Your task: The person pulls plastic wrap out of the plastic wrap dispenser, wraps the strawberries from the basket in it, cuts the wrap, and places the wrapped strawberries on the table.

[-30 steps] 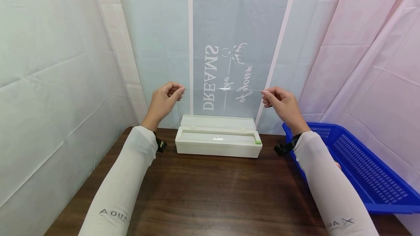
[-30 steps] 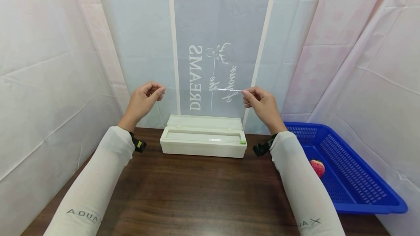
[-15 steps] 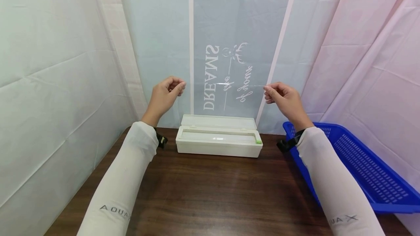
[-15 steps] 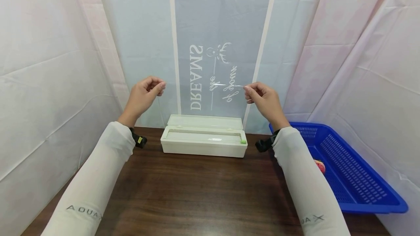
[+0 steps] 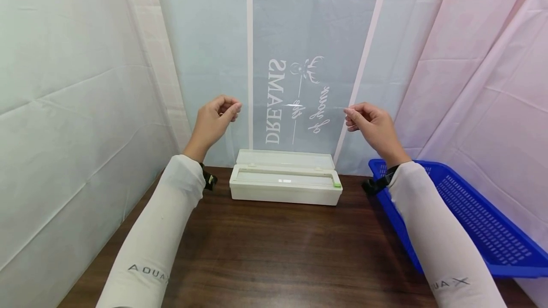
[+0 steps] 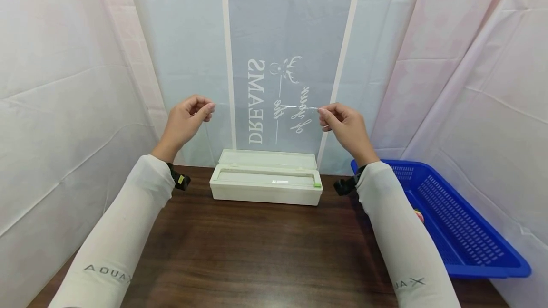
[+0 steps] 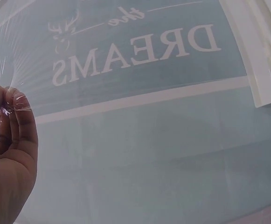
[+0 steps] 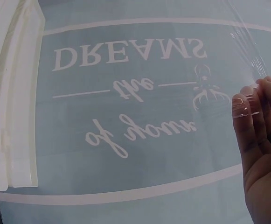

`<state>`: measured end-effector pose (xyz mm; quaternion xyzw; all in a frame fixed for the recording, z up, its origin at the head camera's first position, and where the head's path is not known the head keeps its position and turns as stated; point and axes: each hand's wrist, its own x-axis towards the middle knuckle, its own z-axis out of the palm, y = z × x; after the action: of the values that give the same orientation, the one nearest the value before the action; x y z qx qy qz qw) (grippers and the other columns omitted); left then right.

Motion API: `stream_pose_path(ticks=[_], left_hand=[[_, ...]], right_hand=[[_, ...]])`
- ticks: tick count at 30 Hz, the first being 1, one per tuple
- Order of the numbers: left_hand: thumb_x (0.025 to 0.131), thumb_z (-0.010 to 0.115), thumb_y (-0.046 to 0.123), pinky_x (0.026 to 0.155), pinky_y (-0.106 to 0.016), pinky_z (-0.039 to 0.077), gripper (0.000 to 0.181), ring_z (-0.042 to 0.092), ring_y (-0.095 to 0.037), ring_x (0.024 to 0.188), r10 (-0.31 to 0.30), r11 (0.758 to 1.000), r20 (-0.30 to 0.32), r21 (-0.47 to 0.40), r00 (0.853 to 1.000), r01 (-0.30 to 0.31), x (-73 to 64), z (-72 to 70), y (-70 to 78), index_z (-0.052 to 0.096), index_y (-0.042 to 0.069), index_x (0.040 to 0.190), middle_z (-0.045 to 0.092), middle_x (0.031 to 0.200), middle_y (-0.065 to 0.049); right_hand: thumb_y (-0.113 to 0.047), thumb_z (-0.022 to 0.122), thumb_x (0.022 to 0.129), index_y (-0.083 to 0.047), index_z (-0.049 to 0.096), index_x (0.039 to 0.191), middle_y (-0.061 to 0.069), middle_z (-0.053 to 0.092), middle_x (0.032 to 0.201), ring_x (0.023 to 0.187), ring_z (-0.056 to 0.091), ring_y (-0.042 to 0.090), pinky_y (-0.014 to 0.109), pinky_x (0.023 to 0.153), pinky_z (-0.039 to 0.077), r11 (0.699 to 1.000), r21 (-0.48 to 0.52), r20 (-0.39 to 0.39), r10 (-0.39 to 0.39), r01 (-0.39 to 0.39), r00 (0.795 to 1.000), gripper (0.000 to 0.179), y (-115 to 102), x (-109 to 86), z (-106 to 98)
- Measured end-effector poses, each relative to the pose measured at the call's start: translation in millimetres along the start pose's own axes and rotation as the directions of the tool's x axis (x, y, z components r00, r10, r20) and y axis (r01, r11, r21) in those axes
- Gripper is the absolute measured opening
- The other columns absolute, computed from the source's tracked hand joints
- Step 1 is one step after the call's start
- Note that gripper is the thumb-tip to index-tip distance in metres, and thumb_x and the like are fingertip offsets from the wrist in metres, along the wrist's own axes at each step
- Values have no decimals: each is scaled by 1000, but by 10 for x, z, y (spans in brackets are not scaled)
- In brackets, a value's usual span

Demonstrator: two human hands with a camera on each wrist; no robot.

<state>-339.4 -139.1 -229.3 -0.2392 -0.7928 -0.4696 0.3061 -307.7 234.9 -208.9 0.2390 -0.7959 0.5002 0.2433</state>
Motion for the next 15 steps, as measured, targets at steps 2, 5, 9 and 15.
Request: stream_pose_path(ticks=[2,5,9,15], left_hand=[[92,57,34,70,-38,55,23,60,-13,73,-3,1000,1,-5,1000,3,7,-7,11,64,13,98,63,83,0],[92,57,35,71,-40,55,26,60,-10,73,-4,1000,2,-10,1000,4,15,-18,22,65,11,99,63,84,-1],[91,57,37,71,-35,55,27,60,-9,73,-5,1000,1,-6,1000,5,29,-32,32,65,12,99,63,84,0],[92,56,38,70,-32,55,30,60,-12,75,-7,1000,-5,3,1000,7,53,-55,76,65,11,101,64,85,-1]], right_hand=[[-20,58,92,1,64,97,19,62,84,76,61,25,21,66,56,1000,0,-3,-5,5,1000,23,-17,7,-2],[-19,58,92,2,64,98,23,61,86,77,60,27,20,66,56,1000,2,0,-10,10,1000,23,-36,12,-7],[-20,57,93,2,63,100,23,61,87,79,60,30,19,67,55,1000,-12,6,-7,7,1000,24,-69,12,-22],[-22,58,92,0,65,100,16,63,84,76,61,25,19,66,55,1000,-28,-13,-11,11,1000,24,-114,32,-37]])
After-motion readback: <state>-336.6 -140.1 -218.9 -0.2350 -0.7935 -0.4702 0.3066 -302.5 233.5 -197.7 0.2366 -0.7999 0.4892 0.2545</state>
